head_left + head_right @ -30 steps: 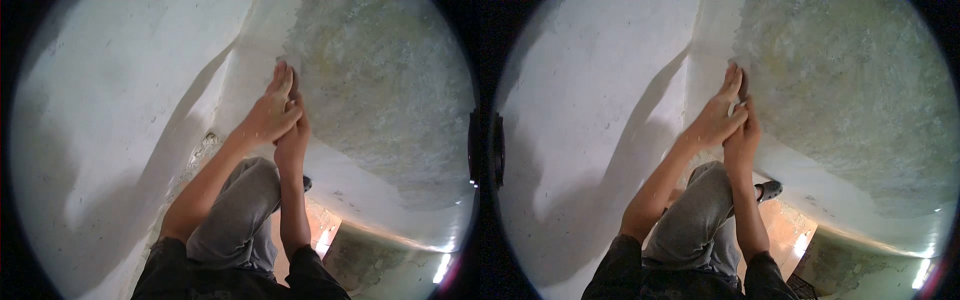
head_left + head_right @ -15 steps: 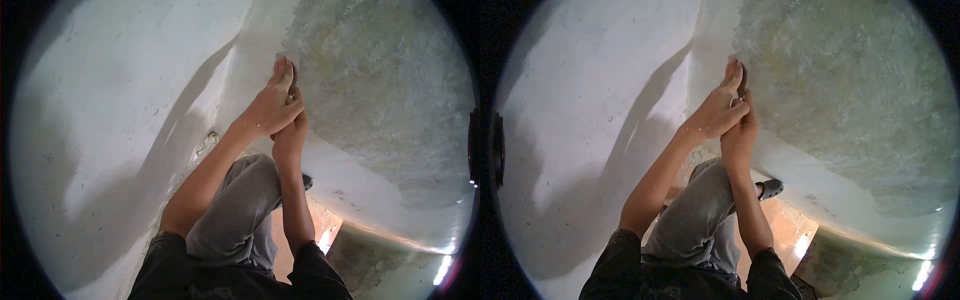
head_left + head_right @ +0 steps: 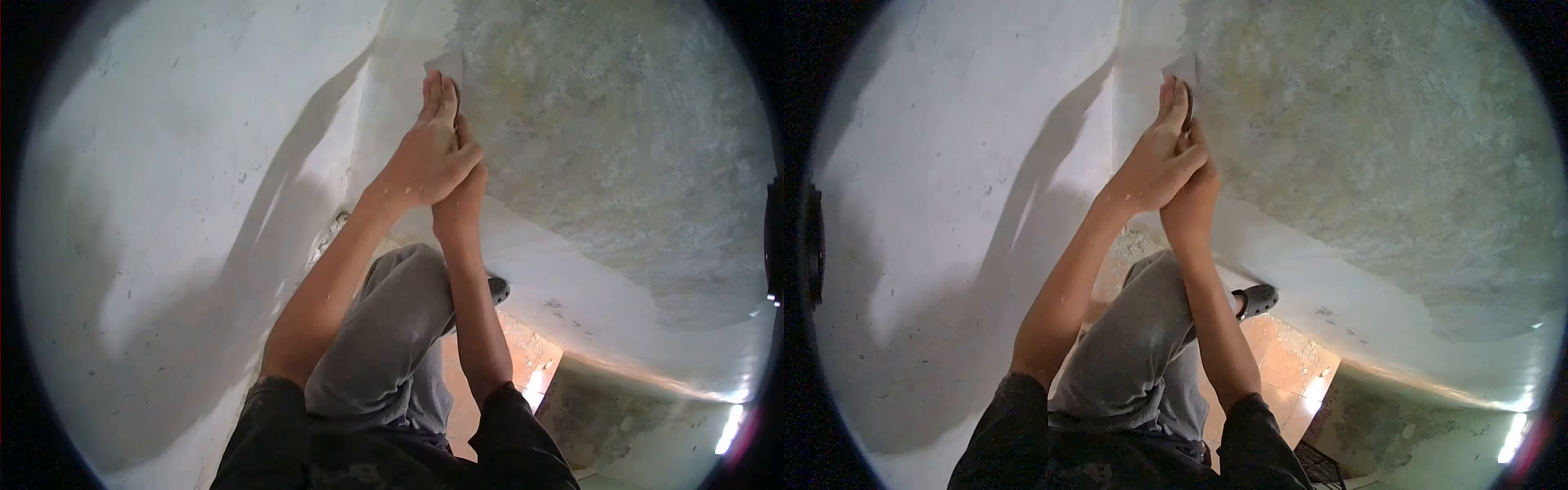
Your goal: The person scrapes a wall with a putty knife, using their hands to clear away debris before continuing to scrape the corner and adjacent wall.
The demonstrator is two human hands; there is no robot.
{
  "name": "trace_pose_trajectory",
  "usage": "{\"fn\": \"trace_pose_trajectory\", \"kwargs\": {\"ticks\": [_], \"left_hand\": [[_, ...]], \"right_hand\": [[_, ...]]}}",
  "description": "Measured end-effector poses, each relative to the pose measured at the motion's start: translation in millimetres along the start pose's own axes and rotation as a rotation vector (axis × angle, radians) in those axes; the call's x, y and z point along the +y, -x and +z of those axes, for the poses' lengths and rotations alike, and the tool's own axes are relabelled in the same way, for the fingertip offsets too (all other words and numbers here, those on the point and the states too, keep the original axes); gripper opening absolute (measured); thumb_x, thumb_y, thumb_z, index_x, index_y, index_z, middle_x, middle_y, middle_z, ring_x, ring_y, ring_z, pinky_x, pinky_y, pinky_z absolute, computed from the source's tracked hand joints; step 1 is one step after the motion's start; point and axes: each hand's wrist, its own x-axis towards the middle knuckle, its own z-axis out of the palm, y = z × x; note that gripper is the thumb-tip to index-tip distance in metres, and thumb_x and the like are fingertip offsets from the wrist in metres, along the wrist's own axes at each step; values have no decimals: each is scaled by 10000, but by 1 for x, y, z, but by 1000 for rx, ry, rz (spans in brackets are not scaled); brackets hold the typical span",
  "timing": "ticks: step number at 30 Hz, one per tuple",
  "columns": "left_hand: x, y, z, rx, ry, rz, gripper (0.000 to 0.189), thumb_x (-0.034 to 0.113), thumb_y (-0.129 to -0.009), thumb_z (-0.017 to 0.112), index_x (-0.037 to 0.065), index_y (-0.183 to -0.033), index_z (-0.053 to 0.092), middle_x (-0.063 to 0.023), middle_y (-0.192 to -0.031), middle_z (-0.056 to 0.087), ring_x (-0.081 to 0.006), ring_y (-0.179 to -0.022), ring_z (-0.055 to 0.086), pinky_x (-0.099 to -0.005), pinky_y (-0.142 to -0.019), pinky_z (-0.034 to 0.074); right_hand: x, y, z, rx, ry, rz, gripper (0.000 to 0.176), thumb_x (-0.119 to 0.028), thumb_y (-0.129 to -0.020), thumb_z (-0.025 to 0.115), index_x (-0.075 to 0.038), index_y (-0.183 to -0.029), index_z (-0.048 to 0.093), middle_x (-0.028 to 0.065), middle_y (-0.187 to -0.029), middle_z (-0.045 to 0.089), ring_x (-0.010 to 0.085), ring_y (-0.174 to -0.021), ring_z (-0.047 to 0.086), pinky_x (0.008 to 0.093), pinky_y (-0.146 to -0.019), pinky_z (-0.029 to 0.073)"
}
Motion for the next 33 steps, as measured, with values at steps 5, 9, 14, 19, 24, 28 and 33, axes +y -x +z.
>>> {"fn": "trace_pose_trajectory", "kwargs": {"ticks": [5, 9, 14, 19, 24, 28, 33], "left_hand": [[-2, 1, 1, -116, -31, -8, 853, 232, -820, 484, -116, -1472, 57, -319, -1549, 15, -346, -1468, 34, -357, -1171, 171], [3, 9, 3, -114, -17, 5, 848, 238, -824, 479, -103, -1478, 61, -327, -1542, -6, -309, -1468, -47, -353, -1176, 131], [-10, -1, 6, -60, -36, -3, 854, 223, -827, 494, -138, -1465, 56, -305, -1277, 438, -288, -1147, 451, -335, -965, 389], [-37, -13, 13, 360, -723, 555, 871, 211, -825, 519, -165, -1450, 43, -241, -1106, 577, -239, -902, 575, -331, -848, 468], [-3, -4, -3, -91, -19, 28, 880, 273, -828, 503, -153, -1451, 50, -318, -1542, -31, -327, -1458, -79, -375, -1192, 88], [3, -7, 7, -81, -106, 11, 892, 299, -831, 502, -157, -1450, 49, -327, -1544, 13, -361, -1464, 4, -379, -1181, 150], [2, -1, 11, -127, -113, 55, 914, 333, -844, 519, -123, -1468, 31, -313, -1549, -25, -357, -1463, -18, -392, -1179, 167]], "right_hand": [[-17, 2, -16, 3, -133, 435, 471, -64, -932, 525, 93, -1364, 421, 118, -1024, 641, 141, -898, 589, 265, -793, 471], [-26, 6, -19, -15, -114, 387, 442, -75, -934, 521, 89, -1338, 446, 133, -983, 652, 142, -885, 598, 278, -770, 477], [11, -1, -3, 2, 0, 88, 458, -61, -898, 541, 81, -1325, 460, 201, -996, 670, 236, -876, 638, 325, -766, 483], [-17, -7, -11, -31, -85, 399, 457, -50, -886, 546, 56, -1324, 474, 216, -1002, 667, 248, -890, 636, 343, -771, 481], [-11, -12, -15, -108, 17, 230, 437, -67, -910, 528, 51, -1328, 476, 202, -983, 668, 220, -859, 631, 334, -753, 483], [-2, -10, -22, -89, -126, 268, 464, -103, -946, 527, 62, -1367, 425, 151, -1034, 640, 133, -862, 587, 264, -691, 462], [-16, -6, -31, -137, -27, 385, 511, -131, -972, 535, 45, -1420, 363, 108, -1128, 596, 62, -920, 550, 188, -664, 463]]}}
